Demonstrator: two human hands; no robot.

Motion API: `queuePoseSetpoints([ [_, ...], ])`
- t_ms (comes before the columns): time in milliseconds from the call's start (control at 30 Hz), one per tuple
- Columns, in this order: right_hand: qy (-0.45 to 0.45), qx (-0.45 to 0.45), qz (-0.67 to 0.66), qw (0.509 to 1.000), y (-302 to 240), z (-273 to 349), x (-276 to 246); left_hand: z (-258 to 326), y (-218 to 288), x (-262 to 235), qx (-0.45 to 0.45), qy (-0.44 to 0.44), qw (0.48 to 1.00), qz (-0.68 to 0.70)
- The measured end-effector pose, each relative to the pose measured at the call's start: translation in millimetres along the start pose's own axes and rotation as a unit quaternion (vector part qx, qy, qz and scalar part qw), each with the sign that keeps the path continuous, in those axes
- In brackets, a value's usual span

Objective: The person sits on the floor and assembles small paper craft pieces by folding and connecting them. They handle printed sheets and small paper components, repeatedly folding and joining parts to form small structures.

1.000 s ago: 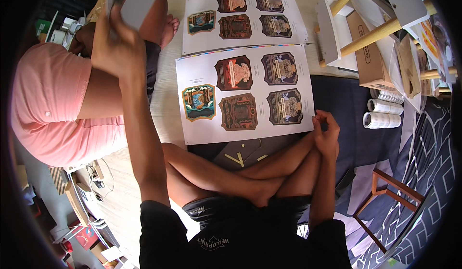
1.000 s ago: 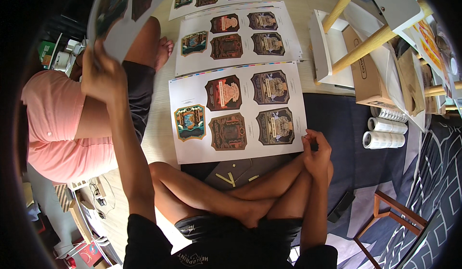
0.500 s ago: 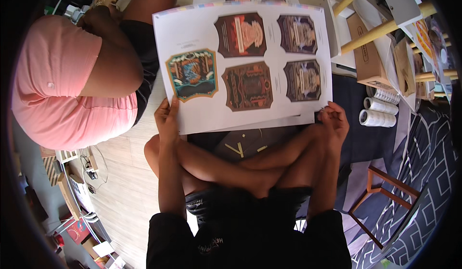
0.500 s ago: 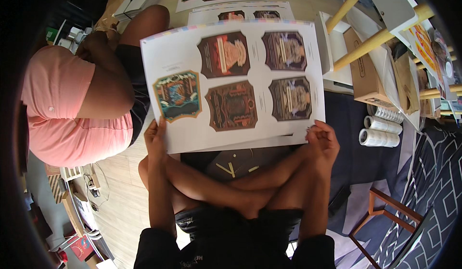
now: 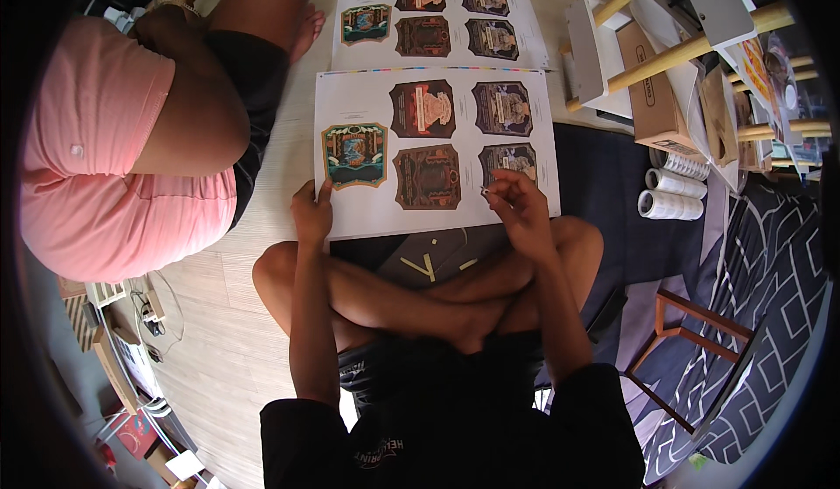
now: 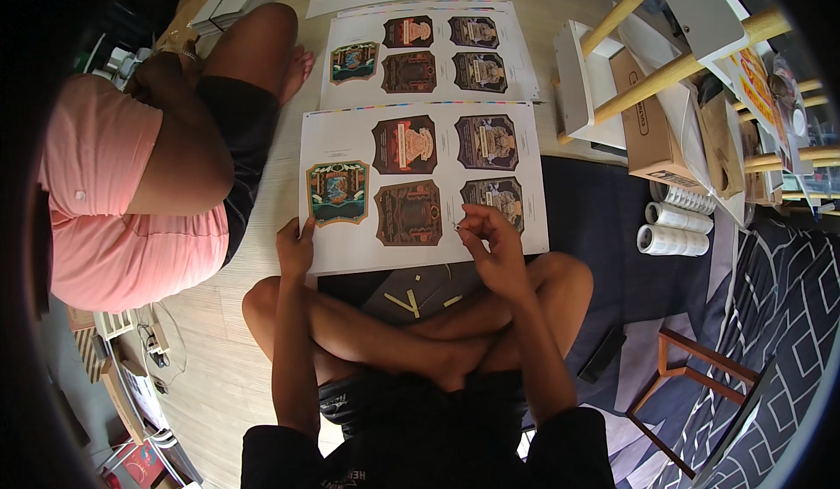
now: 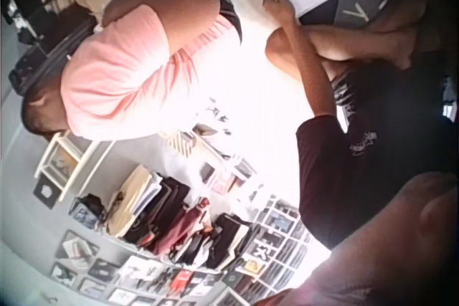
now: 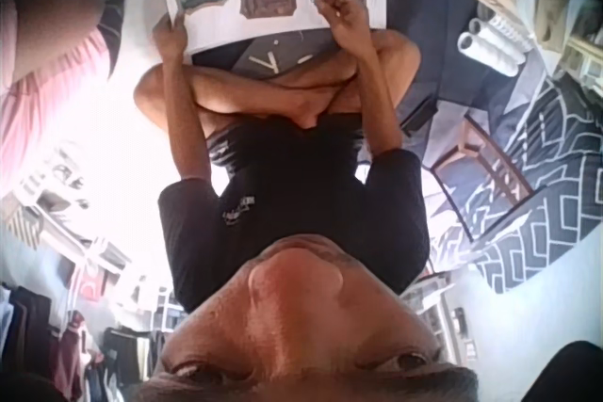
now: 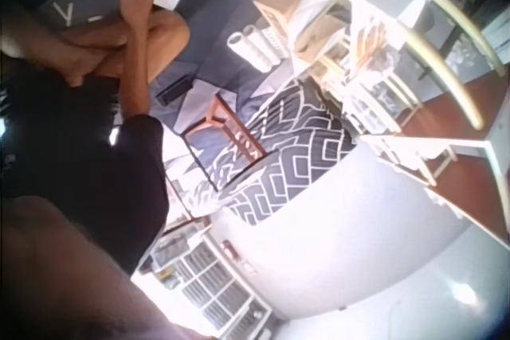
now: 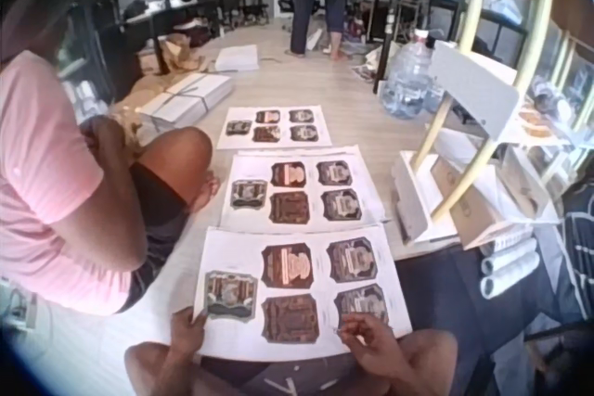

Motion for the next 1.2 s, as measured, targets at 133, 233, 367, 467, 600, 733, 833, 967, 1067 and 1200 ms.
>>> queuePoseSetpoints([
  [133, -0.017, 0.003, -0.016, 1.0, 0.9, -2.5, 18.7, 3.6, 2.6, 2.6, -0.002, -0.002, 1.0, -0.008],
  [233, -0.03, -0.002, -0.025, 0.999, 6.8, -2.6, 32.6, 4.9, 8.6, -1.8, 0.019, 0.034, 0.999, -0.027],
  [367, -0.058, 0.018, -0.052, 0.997, 10.6, -3.8, 59.8, 15.8, 22.4, -15.7, 0.099, 0.132, 0.983, -0.079],
  [467, -0.066, 0.025, -0.069, 0.995, 4.9, -1.5, 80.5, 30.8, 47.4, -33.0, 0.15, 0.152, 0.976, -0.042],
  [600, -0.128, 0.025, -0.069, 0.989, 17.3, 1.8, 118.2, 30.6, 34.5, -30.5, 0.11, -0.042, 0.993, 0.025],
  [733, -0.201, 0.048, -0.047, 0.977, 38.8, 3.3, 173.1, 3.1, 6.4, -33.2, 0.076, -0.153, 0.98, -0.098],
  [833, -0.264, 0.054, -0.023, 0.963, 72.4, 6.1, 226.8, -13.0, -25.6, -31.6, 0.021, -0.234, 0.954, -0.189],
  [967, -0.305, 0.003, 0.121, 0.945, 105.9, -7.1, 263.6, -15.0, -39.4, -14.7, 0.03, -0.336, 0.913, -0.231],
  [1067, -0.346, 0.01, 0.141, 0.927, 109.3, -10.9, 274.9, -10.0, -35.1, -7.0, 0.034, -0.369, 0.888, -0.271],
  [1200, -0.347, 0.01, 0.173, 0.922, 103.5, -10.9, 278.6, -9.4, -35.1, -8.7, 0.021, -0.384, 0.896, -0.22],
])
Point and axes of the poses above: each hand's wrist, its own z-axis away from the middle knuckle, its own x-axis out of the palm, y = z × x, the point moved 8 cm from there along -z, towards the middle knuckle, and after that the axes turned 10 degrees about -x, right-handed, at the moved point
